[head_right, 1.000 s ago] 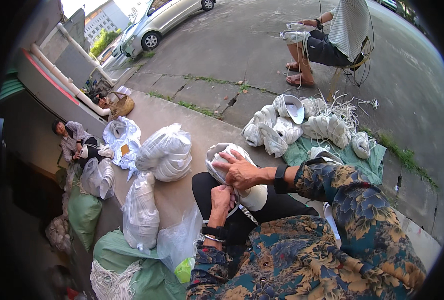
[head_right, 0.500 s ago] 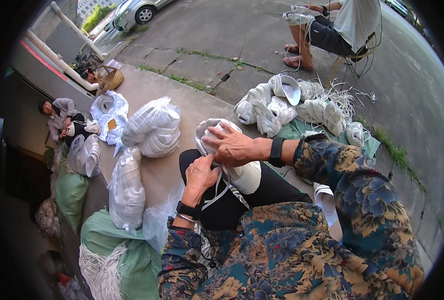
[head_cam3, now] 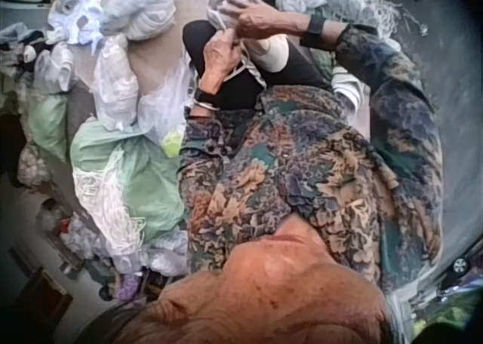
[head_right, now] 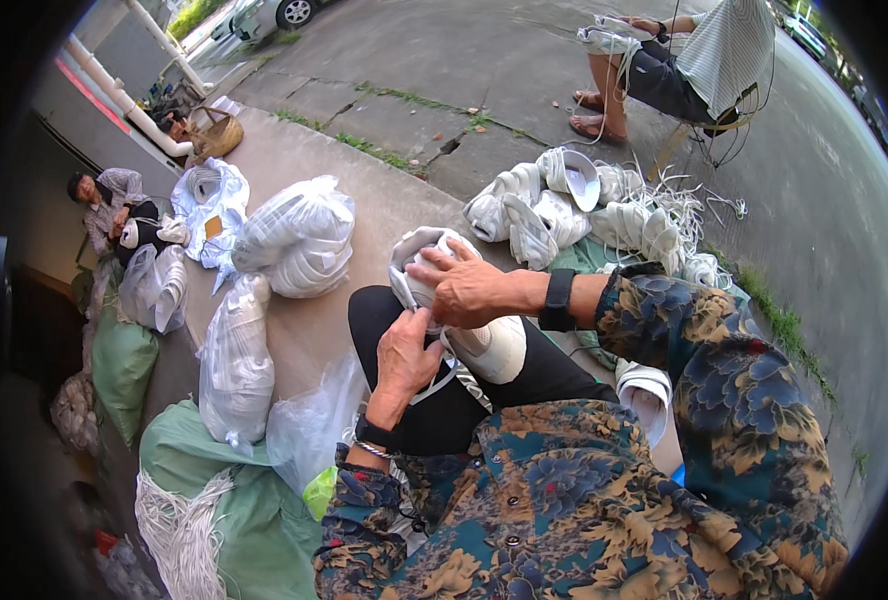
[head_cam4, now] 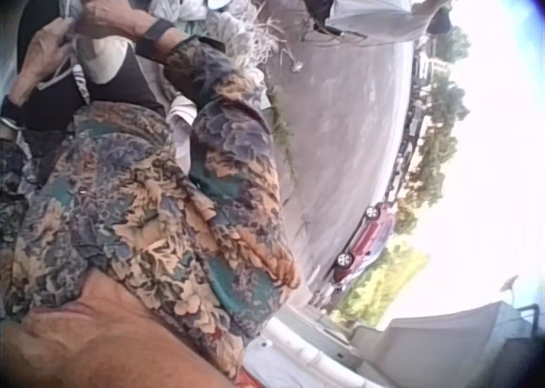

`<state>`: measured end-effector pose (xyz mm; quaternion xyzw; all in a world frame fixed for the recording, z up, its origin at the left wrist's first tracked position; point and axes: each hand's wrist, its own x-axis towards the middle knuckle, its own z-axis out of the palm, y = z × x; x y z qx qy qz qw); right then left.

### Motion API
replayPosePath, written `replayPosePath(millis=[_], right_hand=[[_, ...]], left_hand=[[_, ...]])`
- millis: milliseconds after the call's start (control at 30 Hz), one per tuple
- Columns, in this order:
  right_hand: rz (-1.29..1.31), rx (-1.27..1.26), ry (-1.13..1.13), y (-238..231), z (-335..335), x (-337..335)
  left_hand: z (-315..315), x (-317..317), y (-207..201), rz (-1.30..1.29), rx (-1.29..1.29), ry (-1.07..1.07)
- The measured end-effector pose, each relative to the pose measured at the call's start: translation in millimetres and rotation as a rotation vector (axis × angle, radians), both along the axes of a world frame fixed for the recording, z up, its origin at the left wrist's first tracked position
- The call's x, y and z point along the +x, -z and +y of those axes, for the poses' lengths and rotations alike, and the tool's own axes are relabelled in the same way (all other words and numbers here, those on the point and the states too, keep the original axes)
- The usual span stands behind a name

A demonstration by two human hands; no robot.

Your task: Lacing white sneakers by hand while sitting outside a workshop.

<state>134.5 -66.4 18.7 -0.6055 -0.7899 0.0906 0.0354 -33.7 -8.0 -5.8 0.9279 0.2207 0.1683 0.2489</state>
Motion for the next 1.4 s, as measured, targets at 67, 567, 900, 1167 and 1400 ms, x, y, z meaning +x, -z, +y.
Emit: replayPosePath(millis=[67, 567, 900, 1167, 1400], right_hand=[[0.032, -0.058, -0.021, -6, -1, 2], [0.004, -0.013, 0.099, 8, 6, -3], [0.149, 0.150, 0.160, 21, 8, 0], [0.813, 0.541, 0.258, -32, -28, 24], [0.898, 0.381, 0.259, -10, -53, 32]], left_hand=[[-1, 0, -3, -0.015, 0.007, 0.009], [-12, 9, 1, -0.084, 0.073, -0.074], [-13, 1, -1, -0.097, 0.058, -0.040], [-20, 11, -19, -0.209, 0.065, -0.079], [-20, 37, -37, -0.408, -0.235, 0.091]])
